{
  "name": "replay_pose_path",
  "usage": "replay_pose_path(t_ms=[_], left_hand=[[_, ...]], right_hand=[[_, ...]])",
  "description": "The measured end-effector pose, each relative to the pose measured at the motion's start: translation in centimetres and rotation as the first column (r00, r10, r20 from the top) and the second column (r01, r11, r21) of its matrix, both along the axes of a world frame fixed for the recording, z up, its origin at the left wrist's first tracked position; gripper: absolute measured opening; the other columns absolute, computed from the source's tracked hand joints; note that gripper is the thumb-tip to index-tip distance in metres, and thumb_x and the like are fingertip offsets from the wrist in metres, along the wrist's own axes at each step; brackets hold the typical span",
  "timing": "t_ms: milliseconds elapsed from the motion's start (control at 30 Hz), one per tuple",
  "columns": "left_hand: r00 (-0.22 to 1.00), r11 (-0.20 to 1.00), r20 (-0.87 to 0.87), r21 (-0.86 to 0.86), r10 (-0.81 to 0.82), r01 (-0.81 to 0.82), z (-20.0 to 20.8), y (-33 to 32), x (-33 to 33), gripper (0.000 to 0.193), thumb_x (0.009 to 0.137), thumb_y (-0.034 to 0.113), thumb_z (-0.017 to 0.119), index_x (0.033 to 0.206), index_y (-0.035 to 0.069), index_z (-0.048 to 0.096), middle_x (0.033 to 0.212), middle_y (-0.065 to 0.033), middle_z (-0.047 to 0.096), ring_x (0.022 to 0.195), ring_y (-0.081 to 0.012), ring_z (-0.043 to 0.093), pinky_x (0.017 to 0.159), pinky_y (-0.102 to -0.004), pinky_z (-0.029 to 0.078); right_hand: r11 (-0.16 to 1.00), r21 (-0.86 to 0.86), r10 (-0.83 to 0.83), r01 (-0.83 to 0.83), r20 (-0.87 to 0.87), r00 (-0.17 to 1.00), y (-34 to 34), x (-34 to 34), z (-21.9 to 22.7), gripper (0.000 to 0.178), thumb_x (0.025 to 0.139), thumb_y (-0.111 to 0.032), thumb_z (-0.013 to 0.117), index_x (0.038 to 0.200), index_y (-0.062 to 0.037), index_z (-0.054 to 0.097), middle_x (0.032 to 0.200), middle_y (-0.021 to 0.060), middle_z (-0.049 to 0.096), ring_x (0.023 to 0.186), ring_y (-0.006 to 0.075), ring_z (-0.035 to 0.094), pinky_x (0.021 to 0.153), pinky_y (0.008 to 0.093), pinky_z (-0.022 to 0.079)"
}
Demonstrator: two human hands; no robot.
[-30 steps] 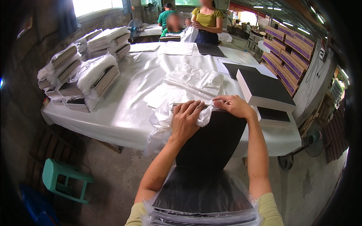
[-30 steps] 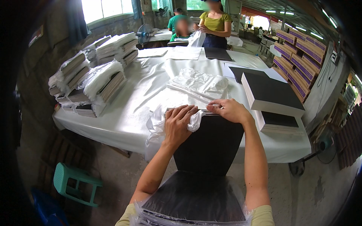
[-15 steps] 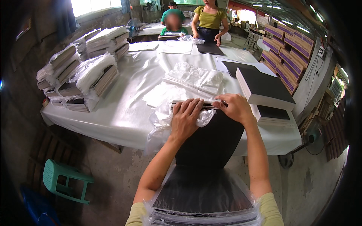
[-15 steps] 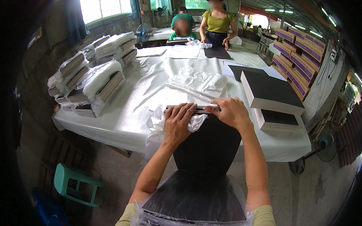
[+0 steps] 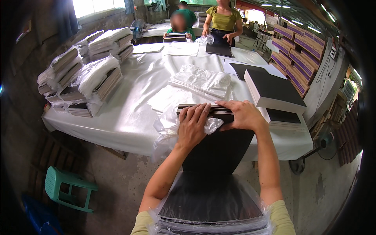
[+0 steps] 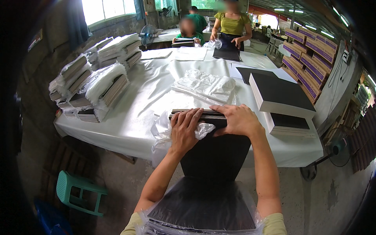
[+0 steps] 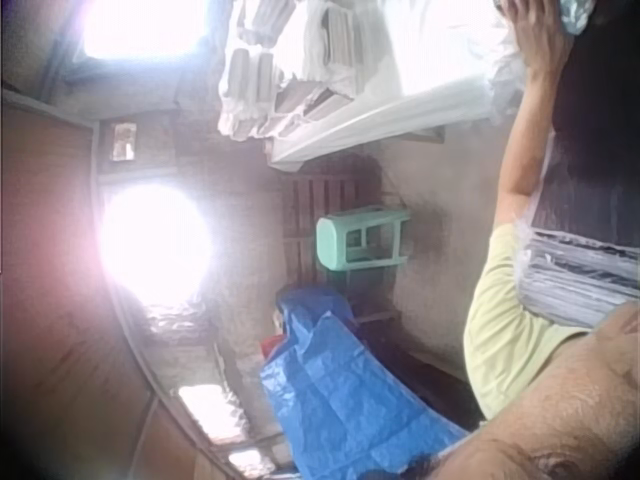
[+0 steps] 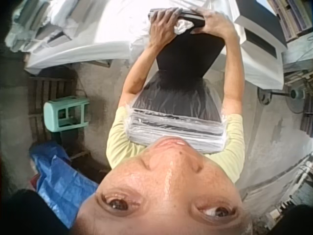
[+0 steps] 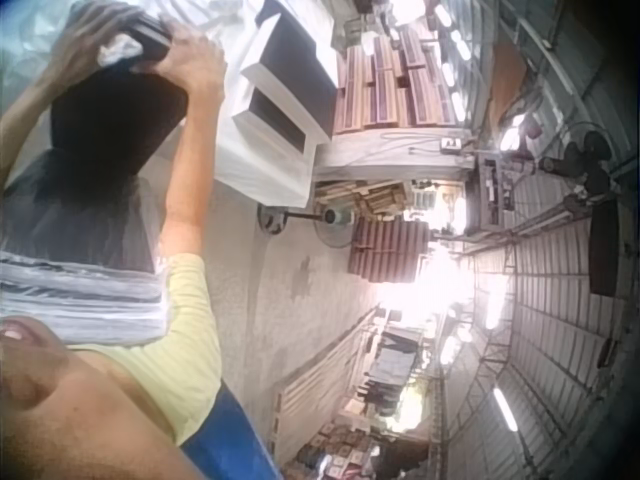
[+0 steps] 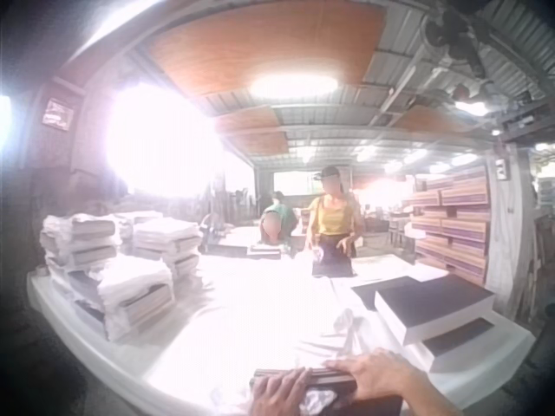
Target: The person wraps black paper products in plastic film by hand, pulling the film around each item and tucking it underneath while working at a table.
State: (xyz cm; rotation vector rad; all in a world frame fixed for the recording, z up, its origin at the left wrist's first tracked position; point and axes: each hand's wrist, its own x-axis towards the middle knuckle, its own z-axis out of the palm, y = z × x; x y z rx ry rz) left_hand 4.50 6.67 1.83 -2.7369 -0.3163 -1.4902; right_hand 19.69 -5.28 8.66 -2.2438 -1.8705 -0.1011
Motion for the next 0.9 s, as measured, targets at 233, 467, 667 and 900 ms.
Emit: replay_pose_path(t_ms=[233, 467, 667, 900], left_hand=[[0.999, 1.0, 0.036, 0.017, 0.012, -0.013, -0.6, 0.1, 0.2, 0.05, 0.07, 0.011, 0.054, 0.119, 0.007, 0.047, 0.113, -0.0041, 0.052, 0.106, -0.0187, 0.047, 0.093, -0.0361, 0.029], [0.999, 1.0, 0.035, 0.008, 0.009, -0.009, -0.4, -0.1, 0.1, 0.049, 0.07, 0.014, 0.055, 0.118, 0.007, 0.048, 0.113, -0.004, 0.052, 0.106, -0.0186, 0.047, 0.094, -0.0363, 0.029], [0.998, 0.999, 0.046, 0.01, 0.031, -0.031, -0.7, 0.1, 0.3, 0.052, 0.069, 0.022, 0.061, 0.119, 0.012, 0.05, 0.114, -0.002, 0.053, 0.106, -0.0176, 0.048, 0.094, -0.0349, 0.028], [0.998, 0.998, 0.047, 0.039, 0.038, -0.039, -0.9, 0.2, 0.2, 0.052, 0.071, 0.023, 0.061, 0.12, 0.012, 0.049, 0.116, -0.0021, 0.053, 0.107, -0.0176, 0.048, 0.093, -0.0345, 0.029]], right_hand=[[0.999, -0.038, -0.027, 0.028, 0.021, 0.999, 0.0, -0.4, 0.1, 0.083, 0.052, -0.052, 0.074, 0.125, -0.0268, 0.042, 0.118, 0.0058, 0.052, 0.107, 0.0229, 0.05, 0.093, 0.0426, 0.034], [0.999, -0.028, -0.032, 0.035, 0.089, 0.996, -0.1, -0.7, 0.3, 0.086, 0.053, -0.051, 0.074, 0.128, -0.0293, 0.039, 0.124, 0.005, 0.047, 0.116, 0.0186, 0.043, 0.095, 0.0413, 0.027], [0.997, 0.034, -0.081, 0.076, 0.187, 0.979, -0.1, -1.1, 0.1, 0.093, 0.052, -0.054, 0.073, 0.132, -0.0344, 0.03, 0.131, 0.0047, 0.039, 0.123, 0.0195, 0.035, 0.099, 0.0471, 0.023], [0.995, 0.041, -0.102, 0.095, 0.227, 0.969, -0.2, -1.3, 0.2, 0.095, 0.052, -0.055, 0.073, 0.133, -0.0366, 0.027, 0.133, 0.0049, 0.036, 0.125, 0.019, 0.032, 0.099, 0.0525, 0.02]])
